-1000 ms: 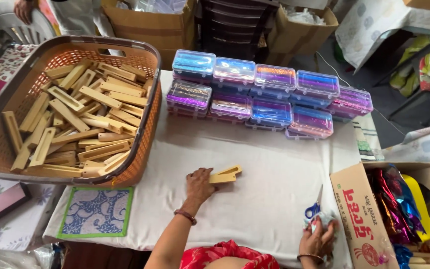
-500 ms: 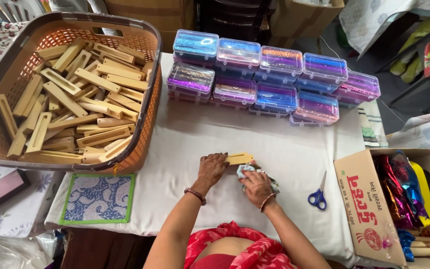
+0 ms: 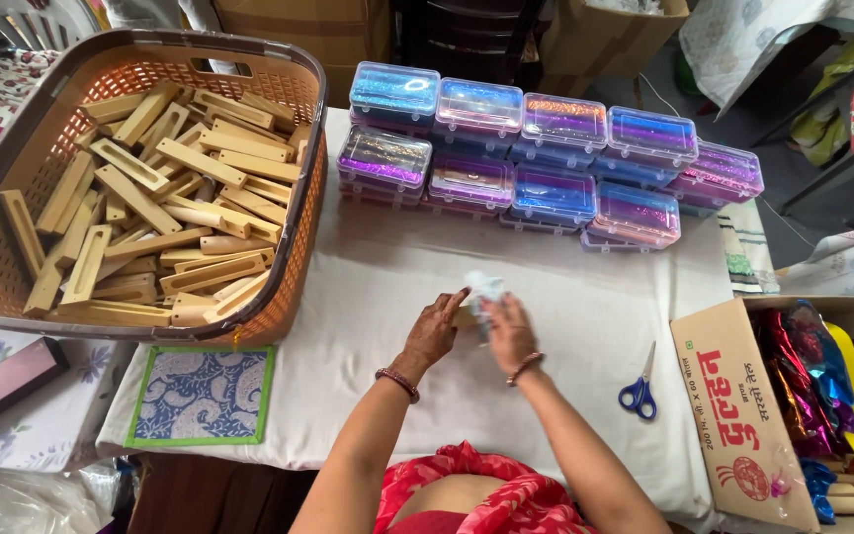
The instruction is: Cleaning and preparing small wooden blocks using a cloth.
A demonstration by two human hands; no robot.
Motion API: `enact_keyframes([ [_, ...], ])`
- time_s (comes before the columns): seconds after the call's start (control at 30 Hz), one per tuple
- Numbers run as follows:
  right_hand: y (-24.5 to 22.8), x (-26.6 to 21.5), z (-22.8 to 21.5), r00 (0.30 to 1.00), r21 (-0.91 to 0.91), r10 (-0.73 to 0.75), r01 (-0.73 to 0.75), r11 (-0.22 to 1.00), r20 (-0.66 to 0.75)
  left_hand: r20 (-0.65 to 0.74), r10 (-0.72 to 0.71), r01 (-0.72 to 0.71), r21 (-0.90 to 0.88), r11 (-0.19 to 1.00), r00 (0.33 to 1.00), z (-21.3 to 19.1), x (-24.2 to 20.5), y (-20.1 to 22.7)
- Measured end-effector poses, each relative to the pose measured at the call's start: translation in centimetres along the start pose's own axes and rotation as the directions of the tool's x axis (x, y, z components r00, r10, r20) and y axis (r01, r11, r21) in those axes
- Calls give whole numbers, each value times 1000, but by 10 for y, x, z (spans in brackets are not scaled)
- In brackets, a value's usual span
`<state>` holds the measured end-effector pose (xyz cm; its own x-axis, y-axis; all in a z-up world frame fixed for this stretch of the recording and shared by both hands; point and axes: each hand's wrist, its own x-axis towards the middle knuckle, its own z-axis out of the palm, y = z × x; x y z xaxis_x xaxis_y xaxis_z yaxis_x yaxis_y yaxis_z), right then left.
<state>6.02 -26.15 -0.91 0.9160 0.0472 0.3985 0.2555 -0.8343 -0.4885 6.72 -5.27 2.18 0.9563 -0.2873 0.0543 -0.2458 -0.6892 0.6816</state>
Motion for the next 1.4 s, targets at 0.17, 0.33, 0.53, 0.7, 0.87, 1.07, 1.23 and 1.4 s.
enact_keyframes([
  [0.17,-40,4,6,812,-258,-254,437,862,525,-183,-130,152,109,982,974,20,-8,-35],
  [0.33,36,5,-6,917,-181,-197,271,945,346,-101,-193,204,111,973,976,12,-13,-38],
  [0.53,26,46,-6,986,-108,48,-31,994,159,-78,-218,229,177,957,973,0,0,-28],
  [0.7,-67,37,21,926,-42,-110,134,990,362,-80,-242,254,234,939,967,13,6,-58],
  [0.87,-48,19,26,875,-150,-196,287,946,442,21,-293,276,270,922,956,4,-1,-53],
  [1.07,67,5,19,958,-95,73,-48,994,279,-4,-258,251,251,935,966,5,-3,-51],
  [1.23,33,22,22,984,-129,147,-134,982,98,15,-254,240,275,931,967,-19,-4,-32],
  [1.4,-93,31,20,922,-178,18,56,982,387,62,-273,248,259,933,960,-5,-5,-48],
])
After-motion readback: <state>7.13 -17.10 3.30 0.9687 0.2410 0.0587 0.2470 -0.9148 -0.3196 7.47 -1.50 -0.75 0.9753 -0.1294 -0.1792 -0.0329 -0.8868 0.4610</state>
